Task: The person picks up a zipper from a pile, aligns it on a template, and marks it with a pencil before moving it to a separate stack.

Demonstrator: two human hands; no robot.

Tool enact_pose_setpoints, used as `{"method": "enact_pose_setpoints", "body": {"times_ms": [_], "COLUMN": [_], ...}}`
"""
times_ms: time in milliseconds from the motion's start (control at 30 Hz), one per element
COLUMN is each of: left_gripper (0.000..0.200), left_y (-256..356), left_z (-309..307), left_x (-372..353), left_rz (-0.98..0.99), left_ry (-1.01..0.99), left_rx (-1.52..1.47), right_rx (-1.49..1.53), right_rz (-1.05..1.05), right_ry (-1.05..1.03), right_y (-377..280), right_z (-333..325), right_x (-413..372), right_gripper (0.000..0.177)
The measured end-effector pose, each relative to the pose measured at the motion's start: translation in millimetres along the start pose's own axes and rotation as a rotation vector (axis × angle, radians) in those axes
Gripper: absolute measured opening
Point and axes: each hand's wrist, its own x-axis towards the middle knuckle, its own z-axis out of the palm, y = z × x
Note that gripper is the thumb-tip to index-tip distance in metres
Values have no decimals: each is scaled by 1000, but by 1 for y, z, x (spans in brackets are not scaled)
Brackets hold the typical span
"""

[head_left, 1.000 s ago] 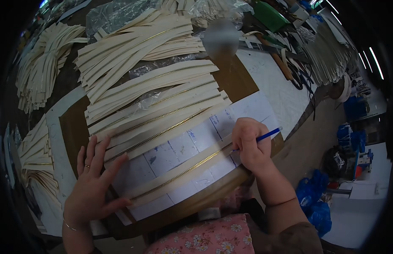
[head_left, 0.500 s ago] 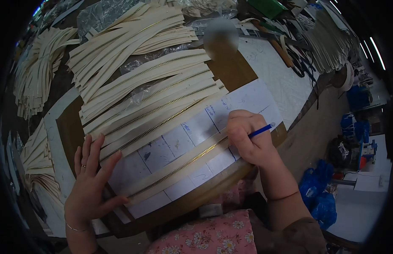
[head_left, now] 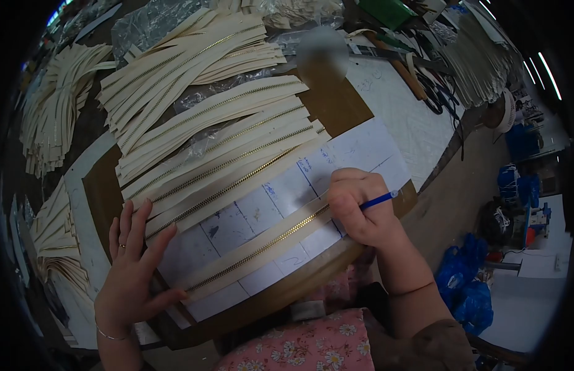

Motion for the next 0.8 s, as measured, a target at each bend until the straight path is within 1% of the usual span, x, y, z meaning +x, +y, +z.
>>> {"method": "enact_pose_setpoints", "body": {"times_ms": [33,100,133,200,233,267,300,333,400,433,500,533,600,633,700,733,800], "left_gripper": [93,80,80,51,51,39,28,28,20,20,17,17,16,16,22,22,29], "left_y": [2,7,10,16,18,20,20,21,21,20,16,10,-5,-15,-34,-38,-43], "left_z": [1,0,-2,-7,-8,-9,-9,-8,-6,-5,-4,-4,-3,-1,5,8,12], "left_x": [0,-1,-1,-4,-5,-6,-6,-7,-7,-7,-6,-4,2,7,16,17,19], "left_rz": [7,9,5,75,58,82,107,92,166,153,160,147,65,49,1,-18,-6], "left_ry": [10,112,129,152,170,145,121,139,132,151,263,276,518,526,726,729,714], "left_rx": [-2,-92,-91,-42,-44,-44,-46,-56,-74,-80,35,37,111,111,88,95,-59], "right_rx": [-12,-95,-101,-264,-262,-395,-530,-535,-706,-710,-742,-742,-747,-742,-832,-819,-419], "right_rz": [-4,-128,-144,-92,-110,-46,18,1,-93,-112,-81,-99,-186,-200,-275,-289,219], "right_ry": [1,50,43,241,226,185,143,124,25,11,1,-5,62,51,90,83,-15], "right_y": [2,8,4,-7,-8,-8,-8,-8,-8,-8,-8,-7,-5,-6,-8,-15,-29], "right_z": [-2,-7,-8,-8,-9,-12,-12,-11,-10,-11,-13,-15,-17,-15,-6,3,22], "right_x": [-3,-8,-7,-5,-8,-14,-17,-17,-16,-14,-8,0,23,37,73,89,117], "right_gripper": [20,14,14,6,6,8,14,14,23,23,28,28,33,33,35,35,35]}}
